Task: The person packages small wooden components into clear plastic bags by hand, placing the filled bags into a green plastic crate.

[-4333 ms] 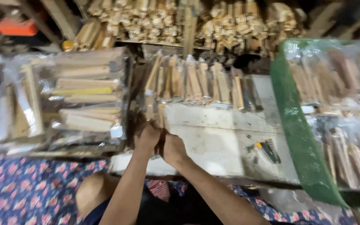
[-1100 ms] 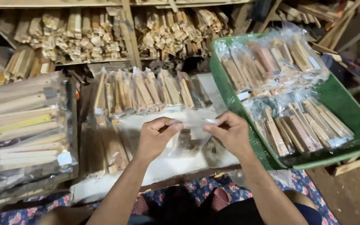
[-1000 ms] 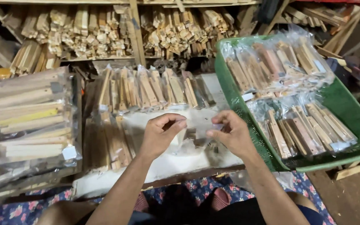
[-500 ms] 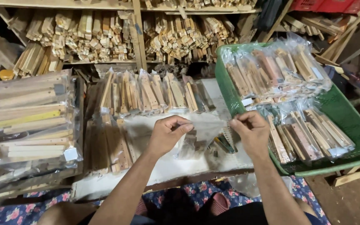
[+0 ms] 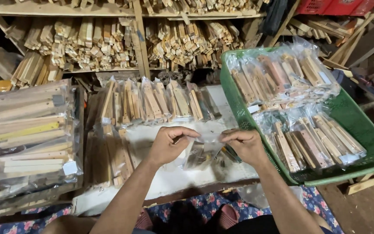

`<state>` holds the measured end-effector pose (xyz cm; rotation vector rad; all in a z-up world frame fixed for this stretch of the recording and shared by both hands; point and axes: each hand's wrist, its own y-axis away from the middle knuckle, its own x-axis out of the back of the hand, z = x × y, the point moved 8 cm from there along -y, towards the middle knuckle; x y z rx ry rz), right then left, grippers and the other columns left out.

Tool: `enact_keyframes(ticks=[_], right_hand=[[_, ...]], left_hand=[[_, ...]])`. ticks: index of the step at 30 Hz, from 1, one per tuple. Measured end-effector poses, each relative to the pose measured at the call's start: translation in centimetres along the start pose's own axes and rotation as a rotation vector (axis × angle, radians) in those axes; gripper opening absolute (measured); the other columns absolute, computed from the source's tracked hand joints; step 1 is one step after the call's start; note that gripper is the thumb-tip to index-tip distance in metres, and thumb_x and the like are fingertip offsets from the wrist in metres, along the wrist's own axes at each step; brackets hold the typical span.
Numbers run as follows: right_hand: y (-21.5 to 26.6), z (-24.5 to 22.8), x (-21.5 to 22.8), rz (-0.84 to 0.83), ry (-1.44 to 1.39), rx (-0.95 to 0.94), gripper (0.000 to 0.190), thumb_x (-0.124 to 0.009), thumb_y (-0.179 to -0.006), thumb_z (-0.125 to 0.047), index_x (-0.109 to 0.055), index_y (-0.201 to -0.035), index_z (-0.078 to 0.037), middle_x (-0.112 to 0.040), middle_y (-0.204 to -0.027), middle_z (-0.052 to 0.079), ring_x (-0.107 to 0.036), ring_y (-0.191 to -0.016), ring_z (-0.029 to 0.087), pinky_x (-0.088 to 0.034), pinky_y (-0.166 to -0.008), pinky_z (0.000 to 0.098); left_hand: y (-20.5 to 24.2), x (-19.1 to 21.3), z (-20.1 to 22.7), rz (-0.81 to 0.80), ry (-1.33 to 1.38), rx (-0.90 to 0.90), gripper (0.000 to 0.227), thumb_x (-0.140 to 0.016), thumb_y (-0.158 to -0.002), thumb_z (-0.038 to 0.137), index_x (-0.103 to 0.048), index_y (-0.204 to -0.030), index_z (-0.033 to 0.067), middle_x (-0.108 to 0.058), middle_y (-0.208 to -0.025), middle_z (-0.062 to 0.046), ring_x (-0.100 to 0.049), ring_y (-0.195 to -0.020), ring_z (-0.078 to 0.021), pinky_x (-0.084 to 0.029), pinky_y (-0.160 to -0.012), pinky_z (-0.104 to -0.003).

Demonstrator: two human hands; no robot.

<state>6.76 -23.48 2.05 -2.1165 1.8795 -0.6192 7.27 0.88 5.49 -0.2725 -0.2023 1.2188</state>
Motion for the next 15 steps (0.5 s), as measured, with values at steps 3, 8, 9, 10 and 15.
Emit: enact_keyframes(ticks=[3, 8, 9, 10, 15], right_hand=[[-0.6, -1.6, -0.4, -0.025, 0.134, 0.116, 0.016, -0.074, -0.083, 0.011, -0.082, -0.08, -0.002, -0.082, -0.087, 0.016, -0.079, -0.081, 0.03, -0.061, -0.073, 0.0435], [-0.5, -3.3, 0.4, -0.001, 0.111, 0.04, 0.02, -0.066, -0.088, 0.006, -0.076, -0.105, -0.001, -0.079, -0.105, 0.02, -0.075, -0.097, 0.032, -0.059, -0.083, 0.0492], [-0.3, -2.5, 1.0, 0.032, 0.027, -0.024, 0.038, -0.062, -0.091, 0.001, -0.069, -0.128, 0.004, -0.076, -0.118, 0.025, -0.071, -0.111, 0.035, -0.057, -0.09, 0.0525], [-0.3, -3.2, 0.3, 0.03, 0.029, -0.022, 0.038, -0.062, -0.091, 0.001, -0.069, -0.128, 0.004, -0.076, -0.118, 0.025, -0.071, -0.111, 0.035, -0.057, -0.09, 0.0525], [1.5, -3.3, -1.4, 0.189, 0.054, -0.259, 0.018, -0.073, -0.092, -0.005, -0.08, -0.107, 0.002, -0.08, -0.083, 0.012, -0.056, -0.078, 0.01, -0.056, -0.068, 0.0307]], left_hand=[[-0.1, -0.1, 1.0, 0.021, 0.022, -0.013, 0.008, -0.079, -0.088, 0.011, -0.083, -0.093, 0.0065, -0.079, -0.078, -0.006, -0.058, -0.077, -0.005, -0.059, -0.068, -0.029], [-0.7, -0.1, -0.8, 0.17, -0.159, -0.054, 0.011, -0.082, -0.082, 0.009, -0.082, -0.094, 0.0081, -0.076, -0.073, -0.008, -0.069, -0.069, -0.0093, -0.06, -0.065, -0.026], [-0.8, 0.1, -1.1, 0.198, -0.179, -0.052, 0.011, -0.083, -0.082, 0.011, -0.082, -0.093, 0.0098, -0.076, -0.073, -0.006, -0.068, -0.069, -0.0088, -0.06, -0.065, -0.025], [-0.9, 0.0, -1.2, 0.199, -0.178, -0.054, 0.011, -0.083, -0.082, 0.011, -0.082, -0.093, 0.0098, -0.076, -0.073, -0.006, -0.068, -0.069, -0.0088, -0.06, -0.065, -0.025], [-0.8, -0.8, -1.2, 0.161, -0.059, -0.057, 0.035, -0.073, -0.088, 0.006, -0.069, -0.123, 0.0035, -0.077, -0.094, -0.013, -0.071, -0.091, -0.0195, -0.059, -0.087, -0.039]])
